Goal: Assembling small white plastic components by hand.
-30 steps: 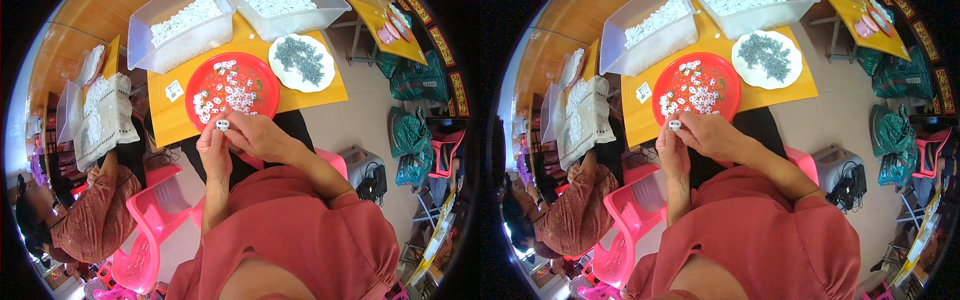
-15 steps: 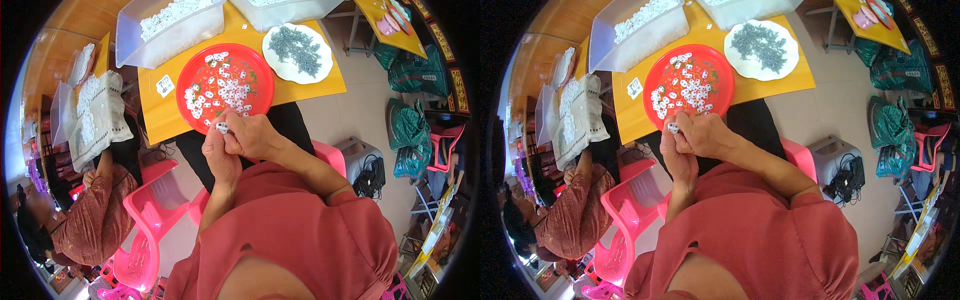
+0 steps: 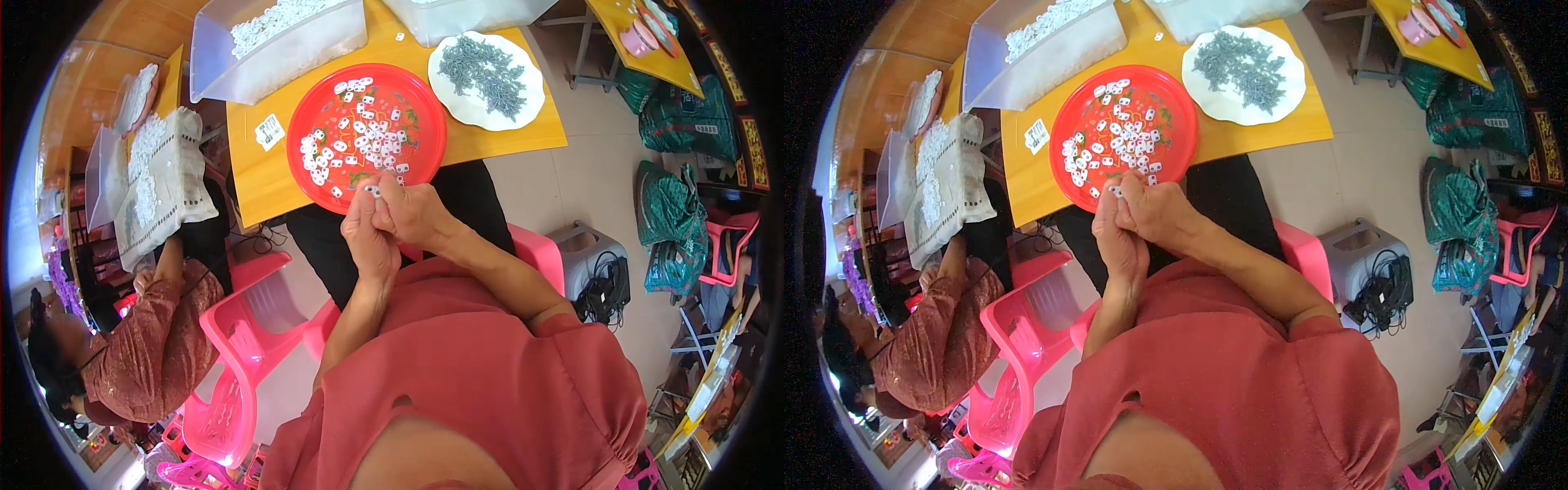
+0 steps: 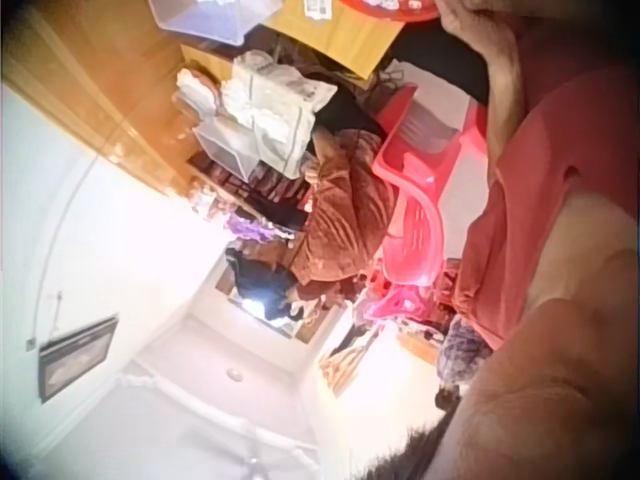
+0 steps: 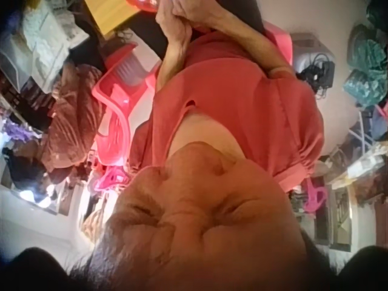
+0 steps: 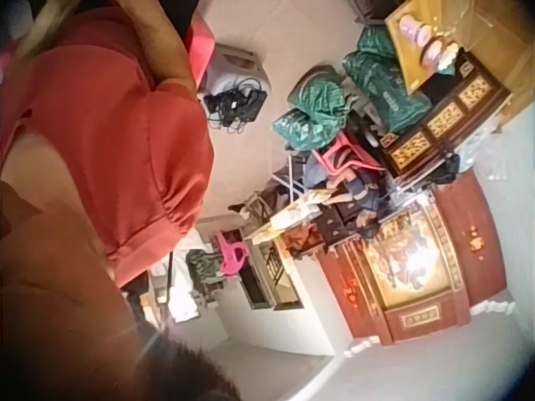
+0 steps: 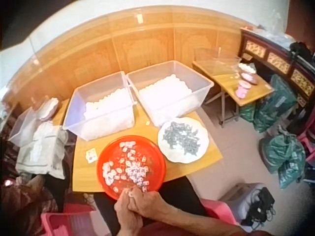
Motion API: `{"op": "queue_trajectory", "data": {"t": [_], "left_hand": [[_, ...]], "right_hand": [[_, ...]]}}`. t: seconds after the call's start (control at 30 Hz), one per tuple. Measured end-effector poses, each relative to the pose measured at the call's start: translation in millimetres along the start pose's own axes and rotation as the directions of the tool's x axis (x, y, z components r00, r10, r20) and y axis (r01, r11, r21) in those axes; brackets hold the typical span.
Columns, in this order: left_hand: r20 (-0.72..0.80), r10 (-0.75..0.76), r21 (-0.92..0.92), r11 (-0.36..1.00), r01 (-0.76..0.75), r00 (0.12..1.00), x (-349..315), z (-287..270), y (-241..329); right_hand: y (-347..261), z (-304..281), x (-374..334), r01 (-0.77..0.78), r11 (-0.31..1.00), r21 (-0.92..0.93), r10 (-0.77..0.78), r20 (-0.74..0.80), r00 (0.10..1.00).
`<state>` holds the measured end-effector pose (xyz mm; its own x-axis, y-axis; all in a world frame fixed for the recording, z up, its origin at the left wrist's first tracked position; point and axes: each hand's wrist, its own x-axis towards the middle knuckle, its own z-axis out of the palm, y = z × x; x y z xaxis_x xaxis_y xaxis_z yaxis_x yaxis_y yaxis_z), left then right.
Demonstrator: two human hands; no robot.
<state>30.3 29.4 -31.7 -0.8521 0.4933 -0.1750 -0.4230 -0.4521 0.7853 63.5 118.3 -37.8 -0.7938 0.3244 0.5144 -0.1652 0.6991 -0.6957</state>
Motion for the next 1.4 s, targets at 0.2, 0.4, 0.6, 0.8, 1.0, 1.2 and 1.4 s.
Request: {"op": "queue_trajectory", "data": {"t": [0.2, 0.4, 0.6, 0.8, 1.0, 1.2, 1.4], "left_hand": [[-0.06, 0.042, -0.035, 0.998, -0.045, 0.997, -10.5, 8.4, 8.2], [-0.033, 0.127, 0.009, 0.992, -0.127, 0.991, -25.0, 4.1, 15.6], [-0.067, 0.117, 0.055, 0.992, -0.113, 0.991, -52.4, 0.3, 12.8], [-0.122, 0.211, 0.065, 0.977, -0.204, 0.97, -75.5, -3.1, 9.5], [-0.081, 0.262, 0.088, 0.963, -0.255, 0.962, -86.4, -18.0, 7.8], [-0.001, 0.387, 0.2, 0.903, -0.379, 0.922, -95.7, -18.4, 9.7], [0.053, 0.465, 0.263, 0.847, -0.461, 0.884, -102.8, -11.2, 14.0]], "right_hand": [[-11.0, -9.4, 5.6, 0.002, 0.992, 0.123, -0.008, 0.042, 0.999], [-28.4, -16.7, 1.5, -0.082, 0.951, 0.299, 0.037, 0.154, 0.987], [-41.5, -17.9, -17.8, -0.296, 0.821, 0.489, 0.212, 0.22, 0.952], [-55.6, -6.4, -37.5, -0.395, 0.734, 0.553, 0.288, 0.274, 0.918], [-72.3, -3.9, -45.7, -0.475, 0.643, 0.6, 0.318, 0.355, 0.879], [-81.4, -2.3, -58.6, -0.427, 0.629, 0.65, 0.314, 0.291, 0.904], [-85.4, -5.2, -73.9, -0.353, 0.618, 0.702, 0.32, 0.186, 0.929]]}}
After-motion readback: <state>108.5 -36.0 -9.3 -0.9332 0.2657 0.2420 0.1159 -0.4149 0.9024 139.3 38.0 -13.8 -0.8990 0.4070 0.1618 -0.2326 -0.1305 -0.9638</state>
